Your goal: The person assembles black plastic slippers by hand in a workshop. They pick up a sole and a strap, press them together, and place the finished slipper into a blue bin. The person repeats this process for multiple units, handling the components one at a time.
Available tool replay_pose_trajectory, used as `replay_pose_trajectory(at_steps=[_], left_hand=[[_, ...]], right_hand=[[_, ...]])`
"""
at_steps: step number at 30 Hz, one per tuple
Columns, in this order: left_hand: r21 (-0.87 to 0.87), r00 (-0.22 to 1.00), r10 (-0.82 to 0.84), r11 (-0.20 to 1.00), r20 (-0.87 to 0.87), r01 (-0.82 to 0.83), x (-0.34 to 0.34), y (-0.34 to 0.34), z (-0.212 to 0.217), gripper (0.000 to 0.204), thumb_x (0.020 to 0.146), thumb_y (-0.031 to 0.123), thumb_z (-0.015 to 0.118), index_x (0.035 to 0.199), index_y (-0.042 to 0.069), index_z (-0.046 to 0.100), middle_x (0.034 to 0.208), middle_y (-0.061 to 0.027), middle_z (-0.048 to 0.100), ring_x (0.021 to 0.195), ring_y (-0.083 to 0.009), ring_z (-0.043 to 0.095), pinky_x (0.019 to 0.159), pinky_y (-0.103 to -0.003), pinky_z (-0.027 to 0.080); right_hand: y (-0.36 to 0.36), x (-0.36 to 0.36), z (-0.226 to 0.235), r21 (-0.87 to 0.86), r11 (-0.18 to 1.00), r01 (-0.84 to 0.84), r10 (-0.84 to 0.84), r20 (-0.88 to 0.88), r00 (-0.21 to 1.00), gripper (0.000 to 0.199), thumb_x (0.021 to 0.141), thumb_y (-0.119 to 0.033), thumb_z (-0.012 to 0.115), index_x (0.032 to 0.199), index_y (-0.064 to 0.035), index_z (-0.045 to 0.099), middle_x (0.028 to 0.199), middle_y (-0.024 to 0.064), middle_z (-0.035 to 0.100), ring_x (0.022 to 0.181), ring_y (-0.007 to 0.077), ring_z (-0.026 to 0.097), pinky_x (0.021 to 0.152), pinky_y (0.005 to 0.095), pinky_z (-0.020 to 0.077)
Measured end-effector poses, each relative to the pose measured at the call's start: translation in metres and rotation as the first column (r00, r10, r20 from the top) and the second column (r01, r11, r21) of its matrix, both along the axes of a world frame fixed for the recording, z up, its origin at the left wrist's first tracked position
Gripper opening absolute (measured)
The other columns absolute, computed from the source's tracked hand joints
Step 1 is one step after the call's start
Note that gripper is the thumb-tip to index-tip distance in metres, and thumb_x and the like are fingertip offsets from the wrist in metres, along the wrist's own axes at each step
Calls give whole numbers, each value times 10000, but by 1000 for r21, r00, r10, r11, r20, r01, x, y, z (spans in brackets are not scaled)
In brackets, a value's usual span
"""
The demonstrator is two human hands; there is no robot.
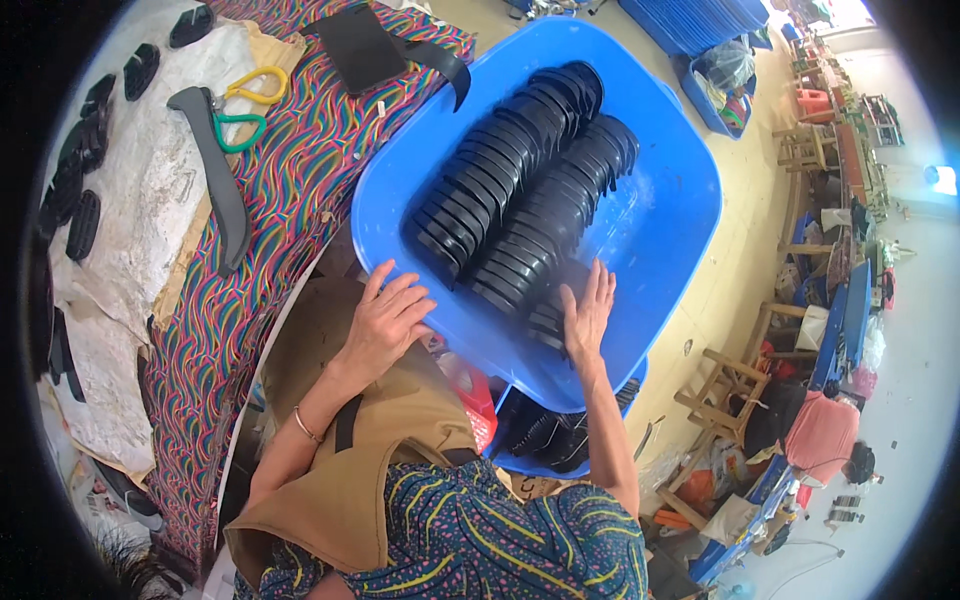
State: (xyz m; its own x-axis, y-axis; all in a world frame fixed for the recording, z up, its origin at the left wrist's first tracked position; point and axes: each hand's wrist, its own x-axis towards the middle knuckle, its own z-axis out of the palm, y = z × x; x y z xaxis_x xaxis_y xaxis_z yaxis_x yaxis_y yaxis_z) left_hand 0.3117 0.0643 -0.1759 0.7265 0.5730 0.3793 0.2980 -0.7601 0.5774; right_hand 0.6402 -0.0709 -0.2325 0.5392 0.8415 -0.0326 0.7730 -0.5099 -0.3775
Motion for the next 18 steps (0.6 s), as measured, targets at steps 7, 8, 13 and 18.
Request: replay_pose_trajectory(at_steps=[7,8,13,18], left_hand=[[24,999,1,1000,38,-1,-1,1,-3,391,620,137,781,980,41,664,1008,-86,619,1124,-268,560,1137,-523,321],[33,999,7,999,38,-8,-4,2,-5,386,622,137,778,978,43,664,998,-86,617,1120,-269,559,1139,-520,321],[109,998,-6,994,66,-1,-7,3,-8,303,607,171,773,845,69,617,852,-63,544,985,-252,557,1148,-489,321],[21,994,-22,1000,109,19,-5,-2,-17,257,630,133,737,845,65,617,829,-52,521,952,-241,545,1161,-508,300]], right_hand=[[0,9,-4,37,999,7,-8,17,1000,785,936,-458,566,1532,-53,253,1556,246,237,1444,424,204,1180,503,173],[2,6,-4,21,1000,-11,10,30,999,788,935,-462,567,1532,-54,254,1554,244,243,1442,424,207,1180,506,172],[2,-3,1,59,997,-41,38,53,998,621,931,-347,615,1428,-27,425,1414,240,444,1345,407,368,1139,469,280],[2,4,-1,54,997,-63,64,-30,997,574,957,-301,580,1423,-6,419,1406,225,449,1334,385,383,1134,444,285]])
